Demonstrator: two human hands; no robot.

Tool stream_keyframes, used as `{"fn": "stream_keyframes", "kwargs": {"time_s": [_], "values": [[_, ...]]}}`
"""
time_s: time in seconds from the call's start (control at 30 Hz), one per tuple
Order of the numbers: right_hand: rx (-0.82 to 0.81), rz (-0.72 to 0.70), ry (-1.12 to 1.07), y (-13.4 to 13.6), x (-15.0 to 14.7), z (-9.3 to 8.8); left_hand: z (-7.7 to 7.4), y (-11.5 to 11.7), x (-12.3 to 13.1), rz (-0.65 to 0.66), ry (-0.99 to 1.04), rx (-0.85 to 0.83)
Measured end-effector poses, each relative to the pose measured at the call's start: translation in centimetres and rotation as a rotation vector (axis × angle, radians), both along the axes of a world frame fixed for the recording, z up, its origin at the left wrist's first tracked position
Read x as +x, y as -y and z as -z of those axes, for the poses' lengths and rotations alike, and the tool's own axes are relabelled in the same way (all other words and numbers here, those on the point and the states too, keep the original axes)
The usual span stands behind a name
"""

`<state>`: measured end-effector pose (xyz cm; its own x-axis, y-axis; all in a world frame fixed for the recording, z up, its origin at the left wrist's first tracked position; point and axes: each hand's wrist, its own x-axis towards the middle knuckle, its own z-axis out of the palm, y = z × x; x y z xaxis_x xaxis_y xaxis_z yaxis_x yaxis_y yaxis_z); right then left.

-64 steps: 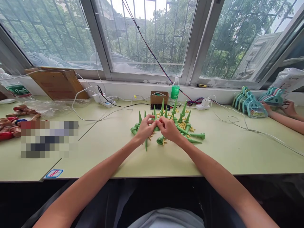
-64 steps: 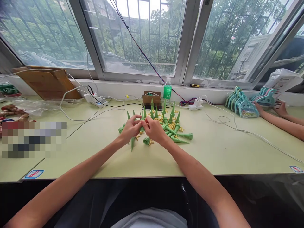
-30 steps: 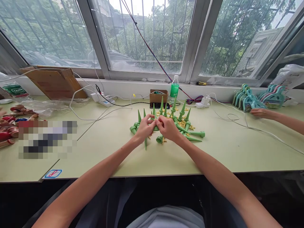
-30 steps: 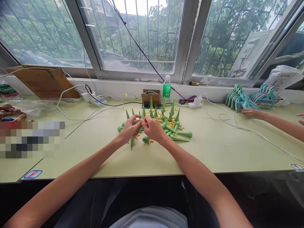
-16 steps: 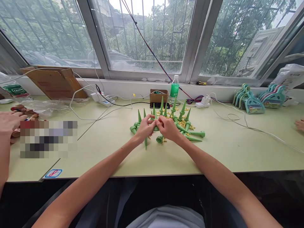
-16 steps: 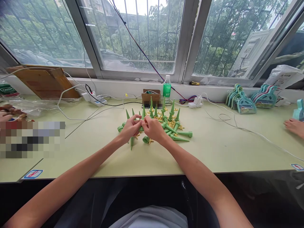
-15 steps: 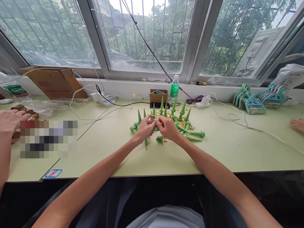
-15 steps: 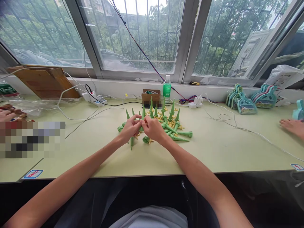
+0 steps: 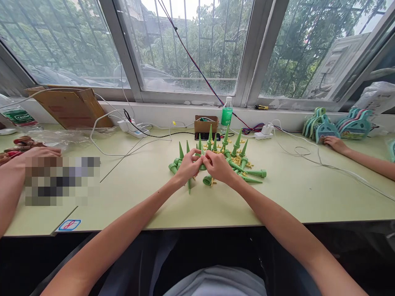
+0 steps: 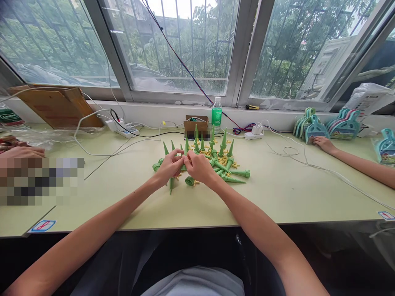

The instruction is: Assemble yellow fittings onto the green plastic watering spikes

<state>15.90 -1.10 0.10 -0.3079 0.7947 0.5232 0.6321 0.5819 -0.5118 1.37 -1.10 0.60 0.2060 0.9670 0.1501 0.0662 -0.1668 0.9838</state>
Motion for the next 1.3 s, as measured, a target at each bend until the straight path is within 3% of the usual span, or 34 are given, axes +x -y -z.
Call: {"fn": "stream_keyframes", "kwargs": {"time_s": [1.3], "values": [[-0.048, -0.016, 0.046, 0.0, 0.11, -0.04, 0.69, -0.49, -0.3, 0.001, -0.101, 0.047]]}}
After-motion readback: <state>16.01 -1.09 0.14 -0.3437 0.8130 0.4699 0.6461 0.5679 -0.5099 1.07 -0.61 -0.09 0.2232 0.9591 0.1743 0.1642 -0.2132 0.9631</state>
